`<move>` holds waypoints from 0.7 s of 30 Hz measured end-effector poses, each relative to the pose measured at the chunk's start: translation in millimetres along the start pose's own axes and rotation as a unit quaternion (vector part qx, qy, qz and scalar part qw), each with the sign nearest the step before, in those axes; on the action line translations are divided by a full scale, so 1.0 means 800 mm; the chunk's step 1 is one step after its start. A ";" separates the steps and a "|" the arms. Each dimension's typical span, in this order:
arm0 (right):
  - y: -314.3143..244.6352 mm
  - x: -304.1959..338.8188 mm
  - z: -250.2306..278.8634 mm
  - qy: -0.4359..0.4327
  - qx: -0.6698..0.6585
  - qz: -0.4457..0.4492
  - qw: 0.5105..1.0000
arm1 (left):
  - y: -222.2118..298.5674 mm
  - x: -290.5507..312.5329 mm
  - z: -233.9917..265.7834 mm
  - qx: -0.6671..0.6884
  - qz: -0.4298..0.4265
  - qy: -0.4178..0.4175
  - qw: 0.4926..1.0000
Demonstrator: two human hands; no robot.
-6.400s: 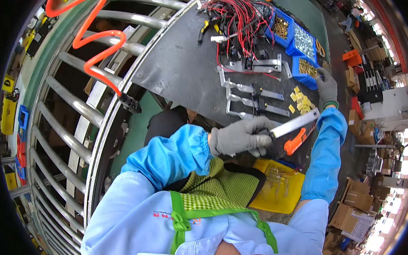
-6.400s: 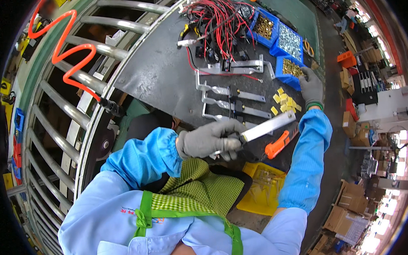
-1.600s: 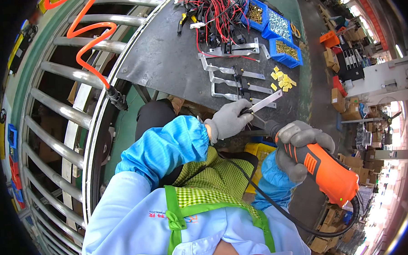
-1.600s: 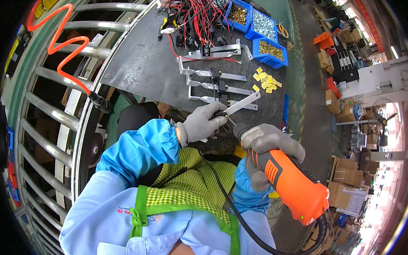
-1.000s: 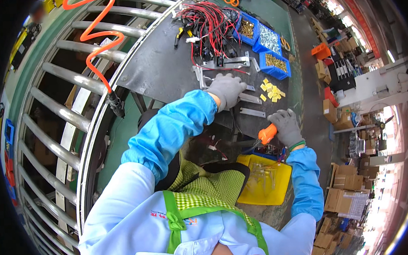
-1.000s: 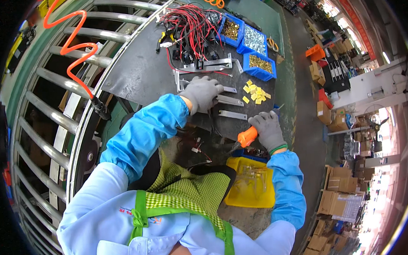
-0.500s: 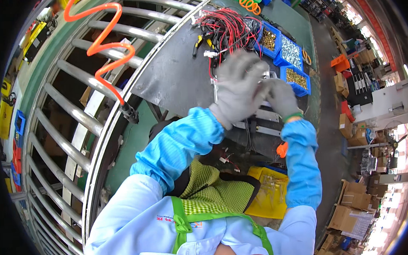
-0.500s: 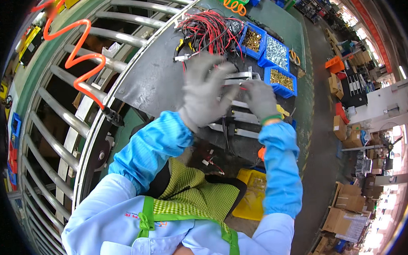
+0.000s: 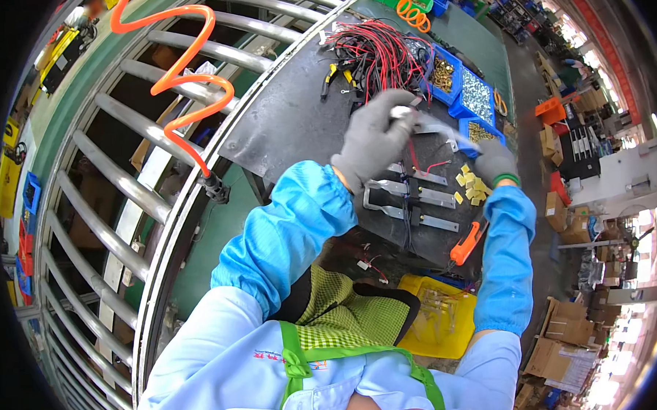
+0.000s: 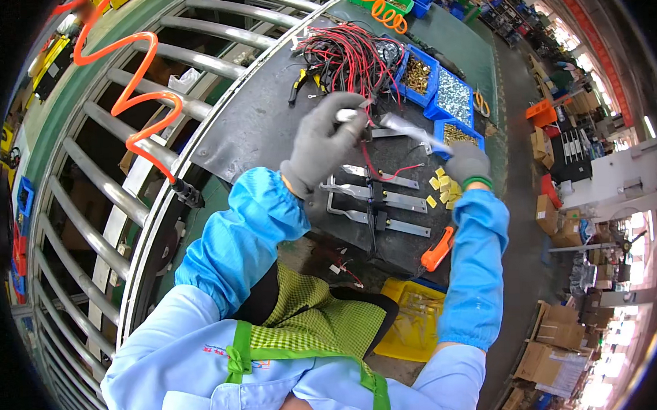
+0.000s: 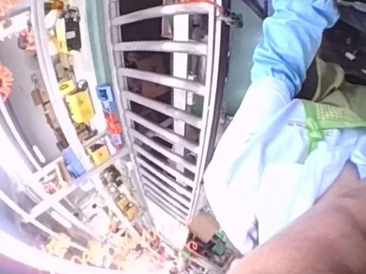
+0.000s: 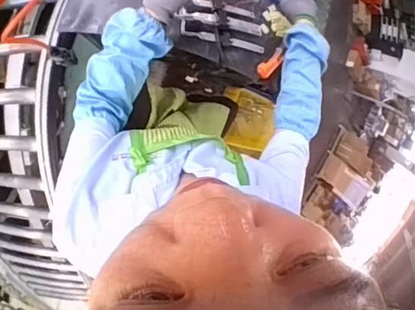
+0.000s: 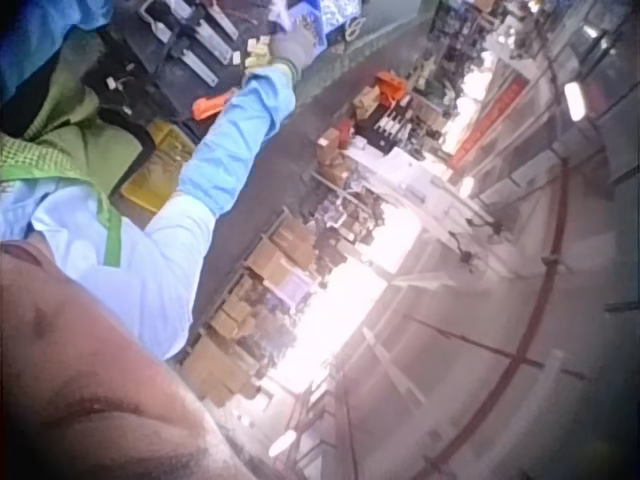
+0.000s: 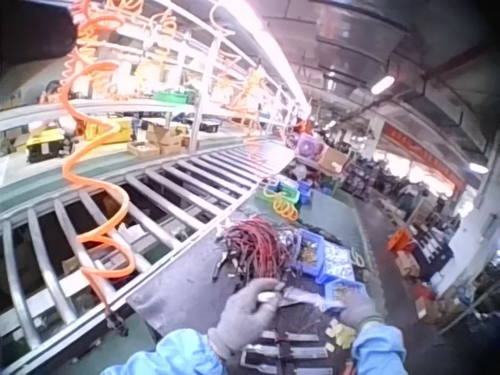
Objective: Manually assemble small electronic parts onto metal brackets using an electric screwdriver.
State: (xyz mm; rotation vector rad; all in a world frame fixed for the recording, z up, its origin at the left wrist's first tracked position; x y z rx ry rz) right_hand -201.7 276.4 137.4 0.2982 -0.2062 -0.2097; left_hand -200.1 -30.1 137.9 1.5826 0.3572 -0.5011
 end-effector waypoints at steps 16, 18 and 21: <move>0.001 -0.002 0.178 0.308 -0.408 0.020 0.859 | 0.023 0.074 -0.102 0.028 -0.106 -0.171 0.979; 0.026 0.010 0.236 0.373 -0.453 -0.037 0.809 | 0.013 0.065 -0.092 0.004 -0.089 -0.127 0.988; 0.015 0.021 0.268 0.533 -0.211 0.018 0.819 | -0.014 0.061 -0.084 -0.008 0.003 -0.102 0.995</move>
Point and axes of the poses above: each hand's wrist, its own x-axis away from the middle knuckle, its own z-axis out of the back of the hand, y = z × x, the point moved 5 cm from there along -x, towards the middle knuckle, and after that the axes turned 2 degrees about -y, right-handed, at the moved point
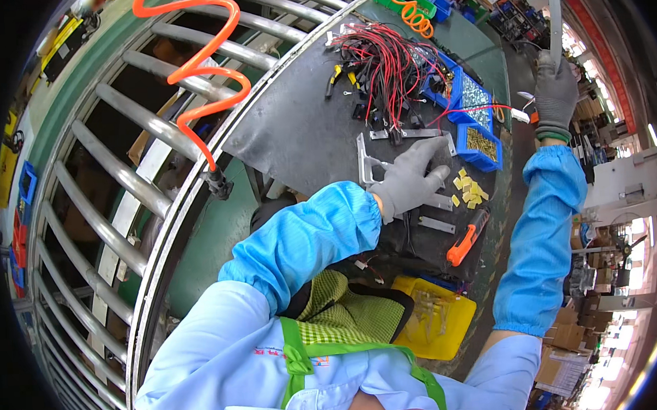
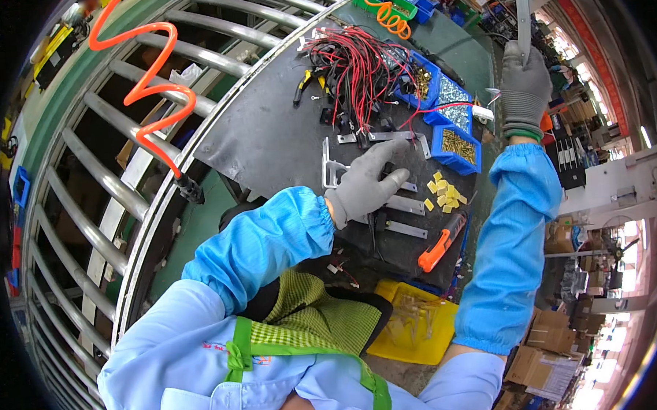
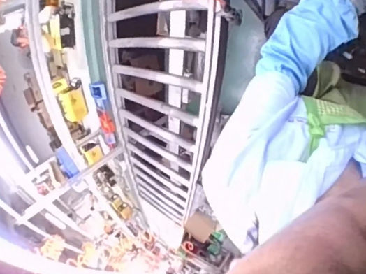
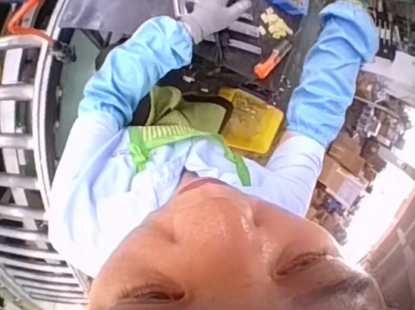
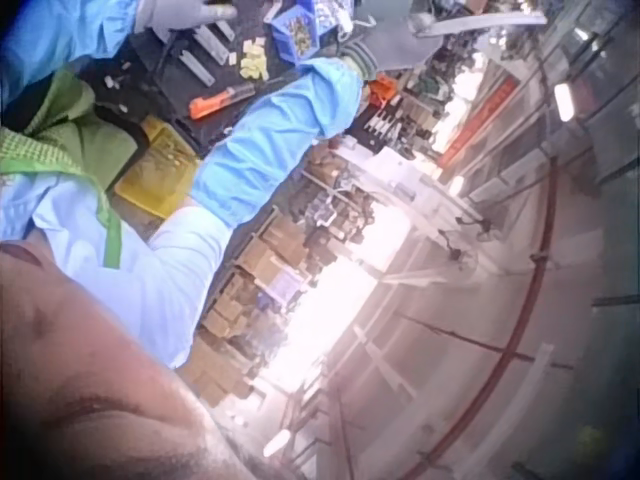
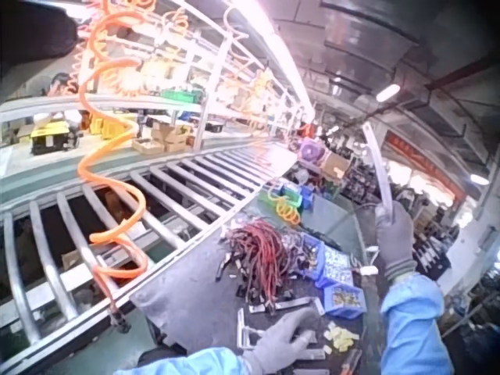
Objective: Manually assemble small electronic parts onto metal brackets using an electric screwdriver.
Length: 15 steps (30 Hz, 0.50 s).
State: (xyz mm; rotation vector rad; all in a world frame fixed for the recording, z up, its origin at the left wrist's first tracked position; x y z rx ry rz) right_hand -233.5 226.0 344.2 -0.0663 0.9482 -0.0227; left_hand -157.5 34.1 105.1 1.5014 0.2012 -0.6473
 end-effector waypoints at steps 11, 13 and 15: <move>0.004 0.007 0.031 -0.125 0.160 0.054 0.978 | -0.003 -0.006 0.013 0.150 0.113 0.017 0.982; 0.016 -0.003 0.086 0.086 -0.016 -0.093 0.992 | -0.003 -0.009 0.018 0.149 0.110 0.023 0.982; 0.003 0.003 0.092 0.080 0.025 -0.006 0.996 | -0.012 -0.006 0.018 0.149 0.125 0.028 0.980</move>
Point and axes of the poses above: each hand's wrist, its own x-axis away from the middle knuckle, its own z-axis out of the back of the hand, y = z × x, the point moved 5 cm from there along -x, towards the middle knuckle, and after that the axes turned 2 degrees about -y, right-handed, at the moved point
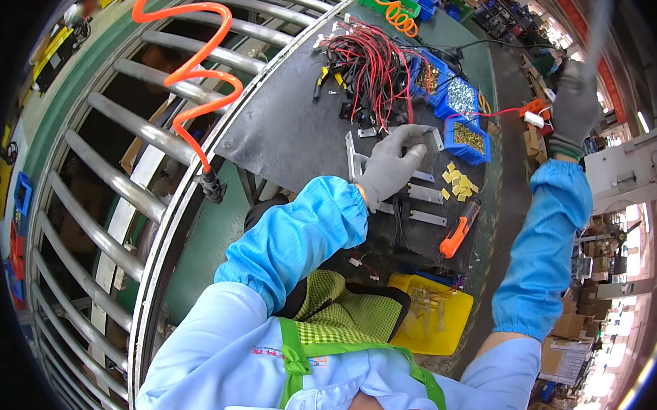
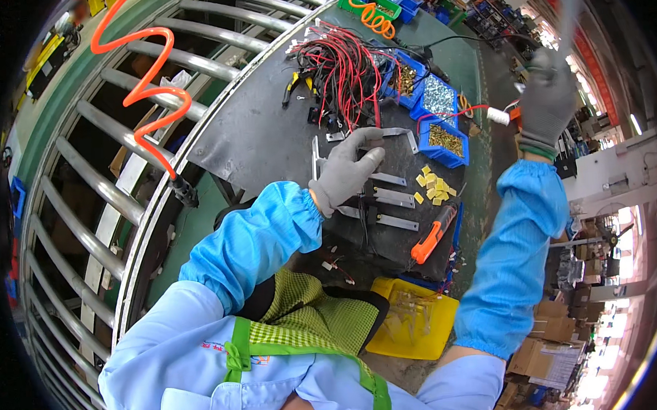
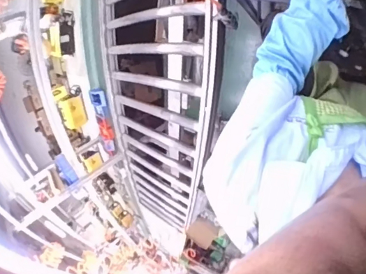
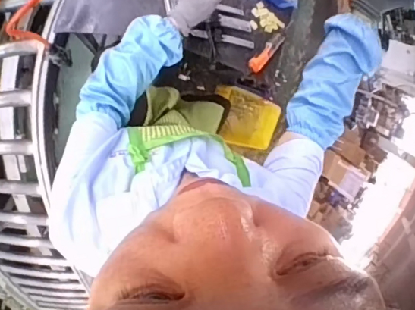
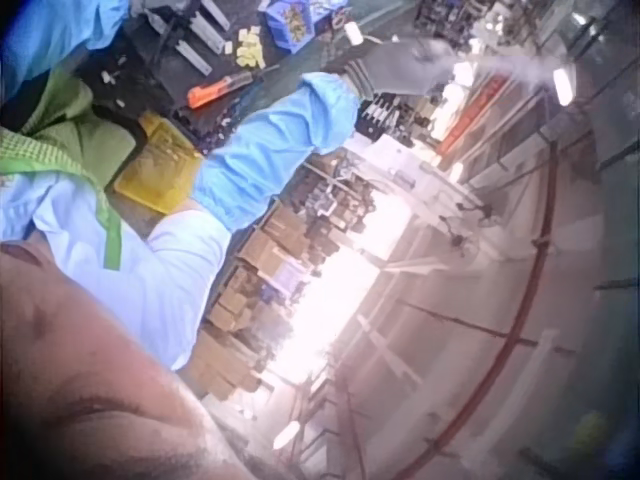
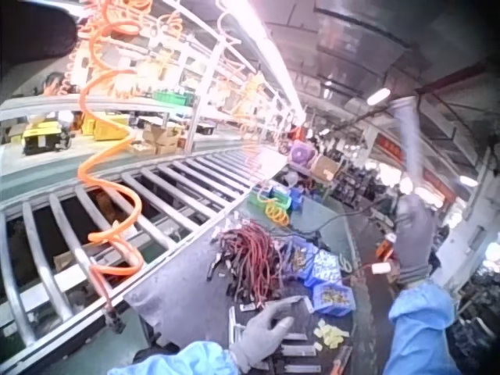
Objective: Manually assemble small electronic parts onto metal brackets using an electric screwdriver.
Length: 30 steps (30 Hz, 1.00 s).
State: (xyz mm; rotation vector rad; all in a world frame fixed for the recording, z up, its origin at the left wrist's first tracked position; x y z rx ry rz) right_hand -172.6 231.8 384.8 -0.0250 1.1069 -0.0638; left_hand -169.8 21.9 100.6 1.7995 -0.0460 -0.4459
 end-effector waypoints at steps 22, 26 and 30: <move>-0.046 0.039 0.278 -0.059 0.042 0.021 0.997 | 0.079 0.084 -0.101 0.077 -0.034 -0.407 0.909; -0.066 0.060 0.330 -0.072 0.146 0.122 0.979 | 0.079 0.113 -0.122 0.032 -0.018 -0.456 0.889; -0.033 0.116 0.433 -0.064 0.197 0.048 0.977 | 0.081 0.117 -0.100 0.256 0.097 -0.455 0.847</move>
Point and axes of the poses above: each hand's wrist, its own x-axis away from the middle knuckle, its own z-axis out of the back of the hand, y = z × x, the point moved 5 cm from there along -x, towards the middle knuckle, and after that the axes turned 2 degrees about -y, right-handed, at the moved point
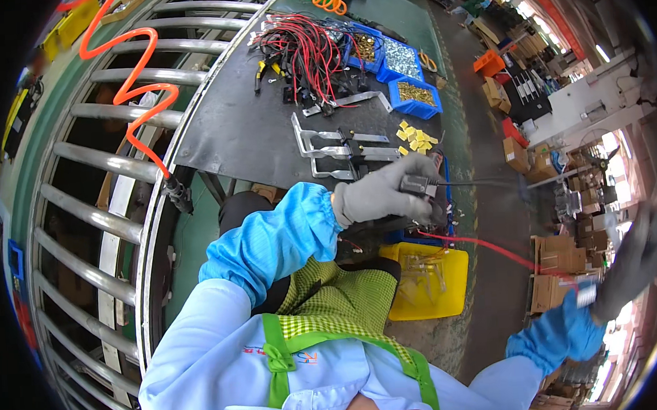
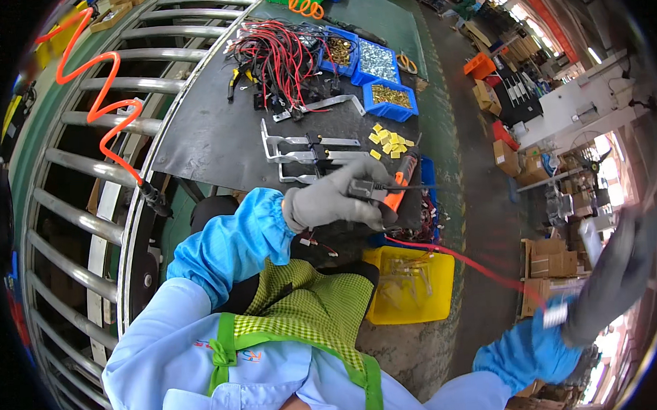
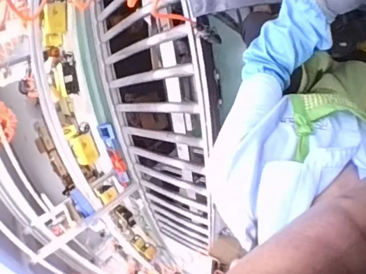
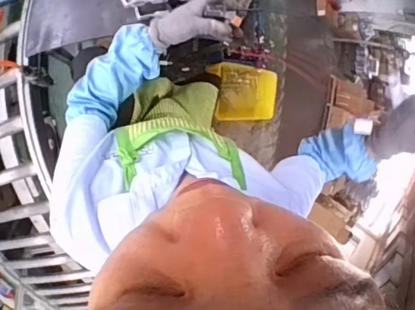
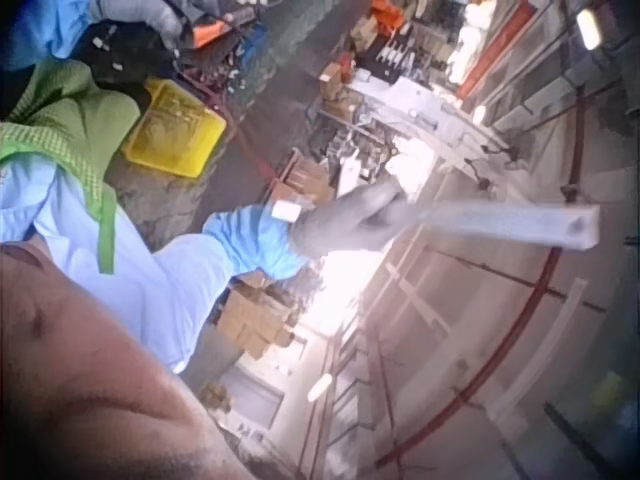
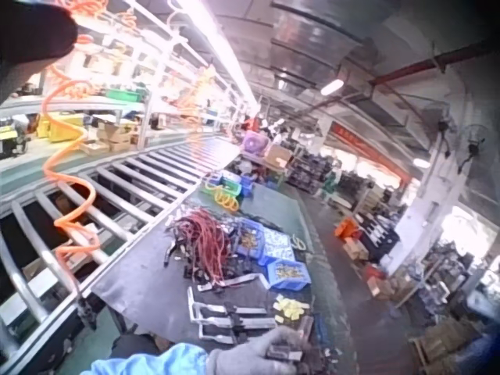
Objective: Manually assemble small electronic parts onto metal brackets using an electric screwdriver.
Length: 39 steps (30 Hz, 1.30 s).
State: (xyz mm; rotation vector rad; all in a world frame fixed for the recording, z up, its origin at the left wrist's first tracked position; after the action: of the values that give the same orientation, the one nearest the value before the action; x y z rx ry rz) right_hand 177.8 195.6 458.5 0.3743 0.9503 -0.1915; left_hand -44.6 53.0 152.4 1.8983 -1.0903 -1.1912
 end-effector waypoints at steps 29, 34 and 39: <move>-0.276 0.342 -0.251 -0.374 -0.670 -0.441 0.466 | 0.003 0.048 0.101 -0.122 -0.250 0.410 0.869; -0.293 0.348 -0.248 -0.399 -0.663 -0.452 0.444 | 0.016 0.055 0.085 -0.374 -0.290 0.372 0.799; -0.296 0.350 -0.238 -0.445 -0.687 -0.465 0.337 | 0.033 0.050 0.073 -0.497 -0.311 0.289 0.757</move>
State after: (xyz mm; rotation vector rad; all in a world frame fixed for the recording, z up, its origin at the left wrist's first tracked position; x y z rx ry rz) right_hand 117.6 54.2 74.9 -1.8453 -0.2053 -0.4738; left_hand -96.7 0.4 136.4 1.5134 0.5330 -1.0270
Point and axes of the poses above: each hand's wrist, its own x-axis away from the middle knuckle, its own z-axis out of the back of the hand, y = z × x, the point moved 5 cm from there along -x, towards the middle knuckle, and after that the axes turned 2 degrees about -y, right-handed, at the moved point
